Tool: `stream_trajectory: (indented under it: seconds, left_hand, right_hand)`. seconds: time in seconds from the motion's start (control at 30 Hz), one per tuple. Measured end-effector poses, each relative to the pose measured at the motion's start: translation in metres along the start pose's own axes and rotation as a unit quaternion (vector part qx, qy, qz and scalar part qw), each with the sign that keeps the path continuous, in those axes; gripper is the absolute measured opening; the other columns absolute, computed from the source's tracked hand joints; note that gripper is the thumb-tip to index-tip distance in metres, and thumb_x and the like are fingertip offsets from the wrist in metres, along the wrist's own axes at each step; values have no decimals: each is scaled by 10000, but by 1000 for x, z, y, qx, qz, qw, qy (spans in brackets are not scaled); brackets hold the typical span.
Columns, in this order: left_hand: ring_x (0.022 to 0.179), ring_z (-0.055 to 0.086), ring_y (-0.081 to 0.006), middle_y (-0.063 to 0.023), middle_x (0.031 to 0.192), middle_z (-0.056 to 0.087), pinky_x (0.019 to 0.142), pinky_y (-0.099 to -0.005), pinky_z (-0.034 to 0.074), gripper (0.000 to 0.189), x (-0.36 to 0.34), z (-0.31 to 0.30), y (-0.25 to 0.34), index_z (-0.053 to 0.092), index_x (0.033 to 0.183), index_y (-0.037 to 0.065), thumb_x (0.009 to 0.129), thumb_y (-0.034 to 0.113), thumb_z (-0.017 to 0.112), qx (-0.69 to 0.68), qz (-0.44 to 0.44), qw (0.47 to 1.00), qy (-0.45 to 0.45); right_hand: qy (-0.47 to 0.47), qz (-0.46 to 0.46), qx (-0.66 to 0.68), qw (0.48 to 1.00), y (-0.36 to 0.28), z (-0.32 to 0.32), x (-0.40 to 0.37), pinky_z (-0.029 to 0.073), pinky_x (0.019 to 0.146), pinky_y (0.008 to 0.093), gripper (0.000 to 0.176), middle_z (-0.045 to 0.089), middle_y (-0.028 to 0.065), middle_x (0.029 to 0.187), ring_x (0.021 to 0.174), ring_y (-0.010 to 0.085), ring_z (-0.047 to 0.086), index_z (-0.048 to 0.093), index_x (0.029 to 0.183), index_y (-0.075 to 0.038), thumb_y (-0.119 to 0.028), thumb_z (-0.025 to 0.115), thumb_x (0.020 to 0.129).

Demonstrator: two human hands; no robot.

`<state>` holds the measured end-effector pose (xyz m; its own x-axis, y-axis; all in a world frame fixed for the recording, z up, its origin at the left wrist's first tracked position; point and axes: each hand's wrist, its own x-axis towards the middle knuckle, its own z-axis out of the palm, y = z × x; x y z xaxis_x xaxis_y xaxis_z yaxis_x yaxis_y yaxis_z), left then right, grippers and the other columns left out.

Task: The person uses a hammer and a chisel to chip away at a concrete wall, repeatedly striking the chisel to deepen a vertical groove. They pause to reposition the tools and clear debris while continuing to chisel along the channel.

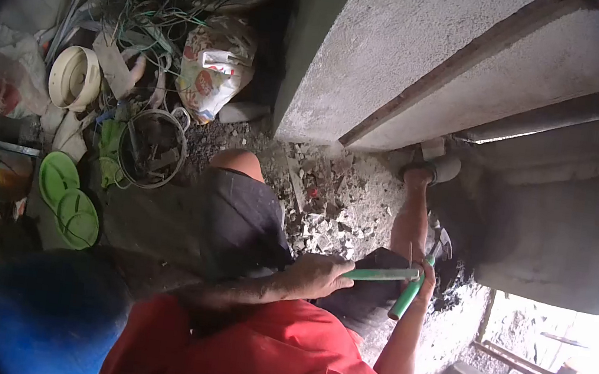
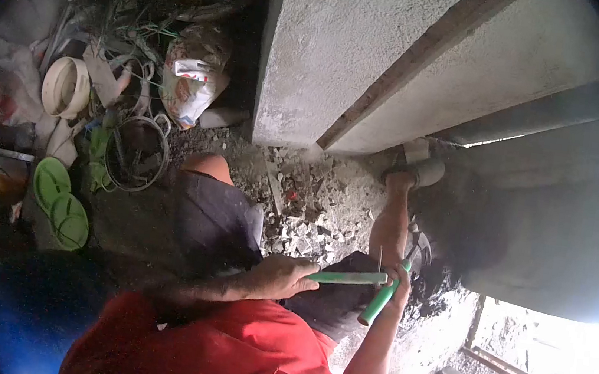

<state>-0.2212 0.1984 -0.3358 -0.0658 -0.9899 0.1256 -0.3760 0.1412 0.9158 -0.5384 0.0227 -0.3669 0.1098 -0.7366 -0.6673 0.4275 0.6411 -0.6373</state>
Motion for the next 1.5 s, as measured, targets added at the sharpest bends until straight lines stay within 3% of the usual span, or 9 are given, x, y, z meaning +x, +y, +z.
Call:
stream_trajectory:
  seconds: [0.43,0.53,0.63,0.97,1.03,1.27,1.4,1.43,1.5]
  left_hand:
    - [527,615,-293,-114,615,571,473,-430,473,441,96,-64,-25,554,899,52,1018,472,487,132,-38,974,180]
    - [540,627,-302,-121,614,581,485,-432,484,431,124,-73,-20,579,958,41,1017,460,500,131,-12,966,221]
    - [565,644,-340,-147,613,596,503,-436,496,420,148,-73,-16,596,982,28,1020,436,504,108,-4,956,274]
    - [633,620,-443,-225,662,599,552,-488,468,443,189,-48,-68,582,947,0,1033,425,491,77,-68,943,316]
    - [649,627,-443,-229,671,602,565,-482,474,479,182,-52,-55,603,981,-6,1030,454,482,36,-84,950,299]
    - [581,613,-398,-190,645,602,548,-471,470,492,179,-60,-67,594,924,-5,1023,466,493,36,-88,958,270]
    - [547,616,-370,-175,637,610,523,-462,463,464,179,-60,-68,583,902,-7,1028,432,498,50,-70,962,258]
    - [542,620,-364,-174,635,611,514,-459,460,448,180,-61,-65,584,904,-8,1030,414,500,106,-61,962,243]
    - [556,622,-375,-181,635,609,535,-464,467,432,185,-73,-59,589,912,-10,1036,391,486,47,-132,961,237]
  right_hand:
    - [-49,-130,-243,960,13,89,-40,483,478,280,219,524,23,726,563,128,548,507,1076,-94,-121,643,907]
    - [-66,-267,-342,899,8,107,-46,447,470,268,167,549,29,666,511,115,525,555,1014,-54,-145,637,900]
    - [19,-260,-505,823,-21,147,-82,426,499,264,182,556,7,683,554,94,522,581,957,-33,-178,634,860]
    - [-89,-414,-436,794,-39,161,-98,403,486,268,605,531,12,616,535,86,517,588,925,-17,-619,533,955]
    - [-60,-505,-444,737,-43,156,-84,390,489,276,659,518,7,613,535,93,505,571,907,-9,-664,501,944]
    - [-128,-626,-380,669,-34,182,-58,401,498,280,595,556,20,652,587,112,541,573,856,-3,-587,533,965]
    - [-60,-563,-469,678,1,194,31,467,596,266,442,601,35,748,694,123,605,602,998,16,-425,582,972]
    - [10,-504,-614,608,-6,215,27,502,618,372,408,697,166,767,698,309,672,619,1051,36,-366,605,977]
    - [-33,-463,-541,701,-8,212,47,456,568,281,343,562,20,700,636,119,570,602,972,2,-338,560,993]
